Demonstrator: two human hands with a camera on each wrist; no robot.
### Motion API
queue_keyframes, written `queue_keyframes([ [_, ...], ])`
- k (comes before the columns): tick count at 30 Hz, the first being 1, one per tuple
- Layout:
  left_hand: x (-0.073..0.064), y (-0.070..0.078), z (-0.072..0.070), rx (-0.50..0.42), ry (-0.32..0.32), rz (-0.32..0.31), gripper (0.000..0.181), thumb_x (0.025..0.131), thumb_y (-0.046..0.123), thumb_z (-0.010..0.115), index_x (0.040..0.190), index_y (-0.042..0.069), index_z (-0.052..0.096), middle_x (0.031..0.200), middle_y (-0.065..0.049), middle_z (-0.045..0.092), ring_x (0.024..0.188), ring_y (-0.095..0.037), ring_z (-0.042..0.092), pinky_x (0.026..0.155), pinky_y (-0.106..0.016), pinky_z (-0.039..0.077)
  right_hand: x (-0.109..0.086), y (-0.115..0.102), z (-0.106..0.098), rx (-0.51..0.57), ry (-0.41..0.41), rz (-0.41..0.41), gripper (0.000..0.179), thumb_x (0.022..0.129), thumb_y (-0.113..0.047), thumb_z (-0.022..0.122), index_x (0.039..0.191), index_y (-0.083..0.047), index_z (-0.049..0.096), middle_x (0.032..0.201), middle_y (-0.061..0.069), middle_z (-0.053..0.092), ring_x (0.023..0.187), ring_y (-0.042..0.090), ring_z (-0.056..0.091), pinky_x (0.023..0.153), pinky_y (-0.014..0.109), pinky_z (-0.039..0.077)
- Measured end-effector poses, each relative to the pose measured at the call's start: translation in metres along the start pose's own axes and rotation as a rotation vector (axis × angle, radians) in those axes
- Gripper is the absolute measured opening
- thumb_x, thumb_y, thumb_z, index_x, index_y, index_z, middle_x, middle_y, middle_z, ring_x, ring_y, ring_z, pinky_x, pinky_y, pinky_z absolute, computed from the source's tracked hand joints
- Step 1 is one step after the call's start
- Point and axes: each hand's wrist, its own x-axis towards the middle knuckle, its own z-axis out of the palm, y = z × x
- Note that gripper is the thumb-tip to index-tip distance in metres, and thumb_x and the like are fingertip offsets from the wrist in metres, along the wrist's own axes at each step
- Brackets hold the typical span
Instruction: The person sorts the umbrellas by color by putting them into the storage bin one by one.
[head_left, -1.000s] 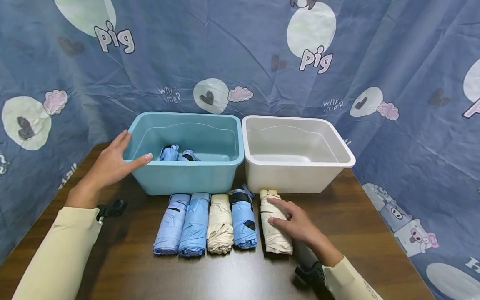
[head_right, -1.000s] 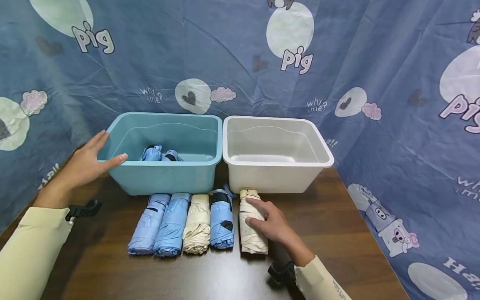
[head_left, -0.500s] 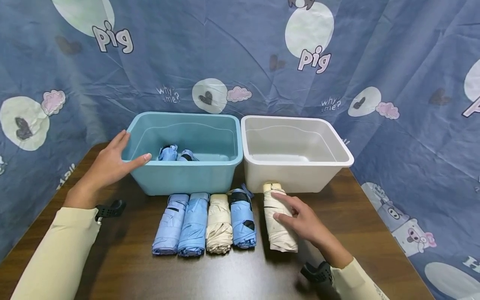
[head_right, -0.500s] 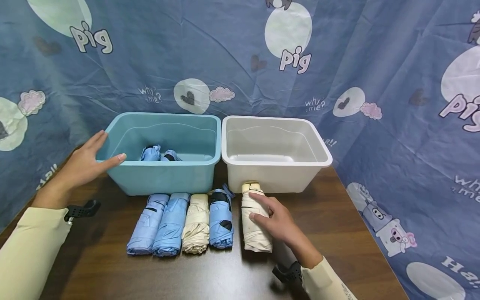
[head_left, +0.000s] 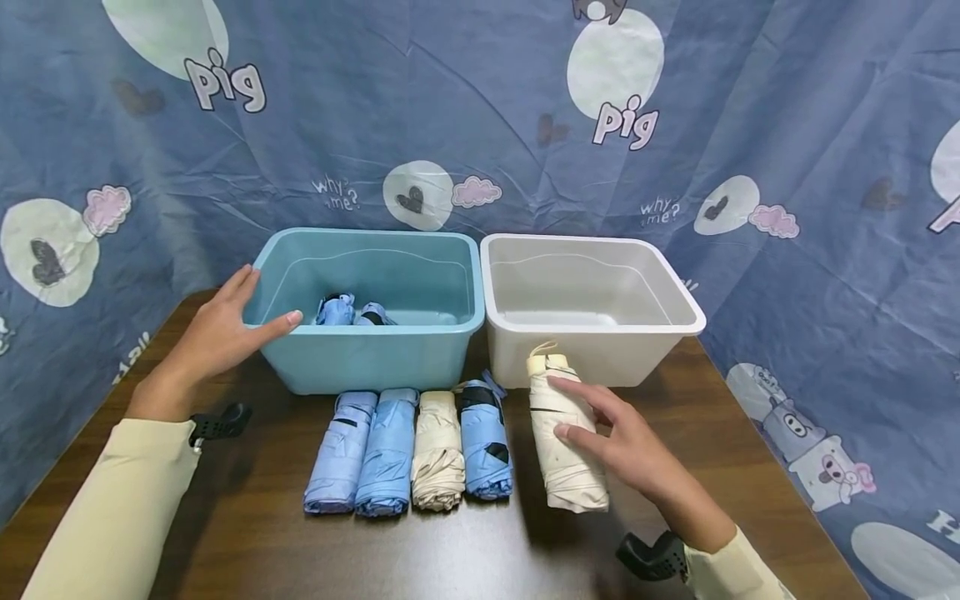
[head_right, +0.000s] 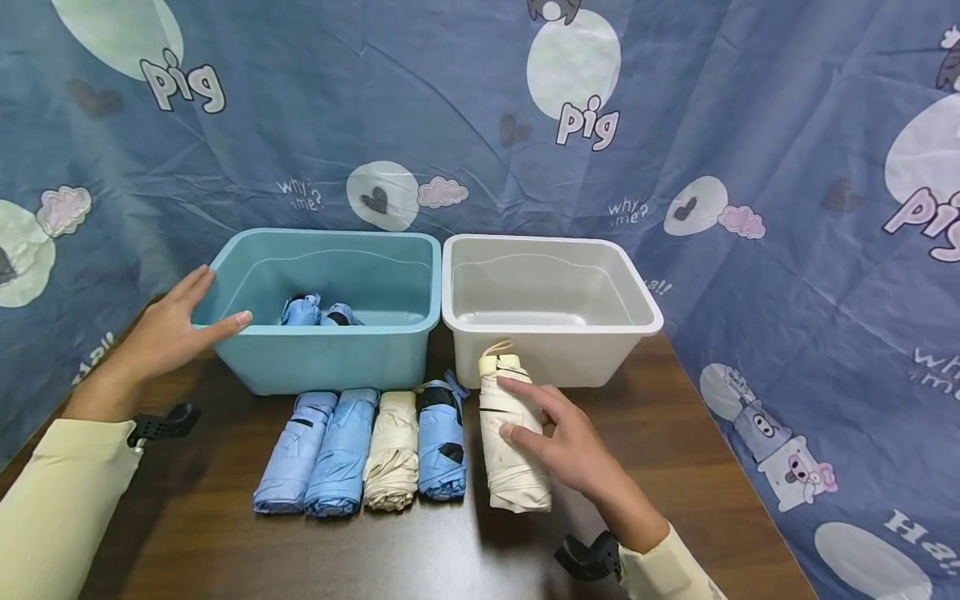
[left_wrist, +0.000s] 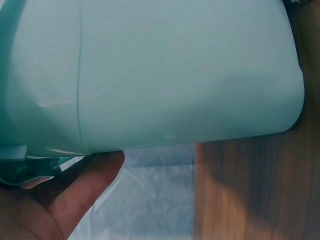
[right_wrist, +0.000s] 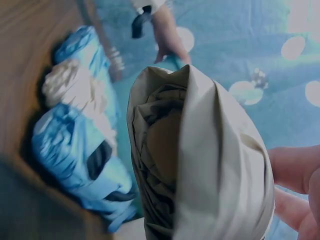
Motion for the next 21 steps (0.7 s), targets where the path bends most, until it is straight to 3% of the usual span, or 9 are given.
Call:
queue_keyframes([
  [4,0.0,0.001,-0.001,-0.001,-0.002,0.002,0.104,0.089,0.06,0.055,0.154,0.005,-0.004,0.16,-0.017,-0.009,0.14,-0.054,0.006,0.098,-0.076,0.018,0.001,-0.013,-0.009,0.064,-0.014,-0.031,0.055,0.088,-0.016,0.071,0.14,-0.025,0.053,0.129,0.004,0.055,0.098,0.022,0.059,0.078,0.031,0.052],
  [11,-0.001,0.001,-0.001,-0.001,-0.007,0.003,0.104,0.089,0.061,0.055,0.154,0.006,-0.004,0.16,-0.016,-0.01,0.14,-0.053,0.006,0.099,-0.076,0.018,0.009,-0.032,-0.023,0.236,-0.035,0.059,0.057,0.09,-0.011,0.069,0.143,-0.022,0.049,0.131,0.017,0.048,0.09,0.03,0.066,0.064,0.042,0.057],
  [21,0.0,0.002,-0.001,0.003,-0.004,0.001,0.104,0.088,0.061,0.055,0.154,0.006,-0.004,0.161,-0.015,-0.01,0.14,-0.053,0.006,0.098,-0.076,0.018,0.038,-0.044,-0.046,0.254,-0.002,0.106,0.059,0.092,-0.014,0.067,0.146,-0.023,0.046,0.138,0.014,0.044,0.094,0.032,0.066,0.069,0.043,0.057],
])
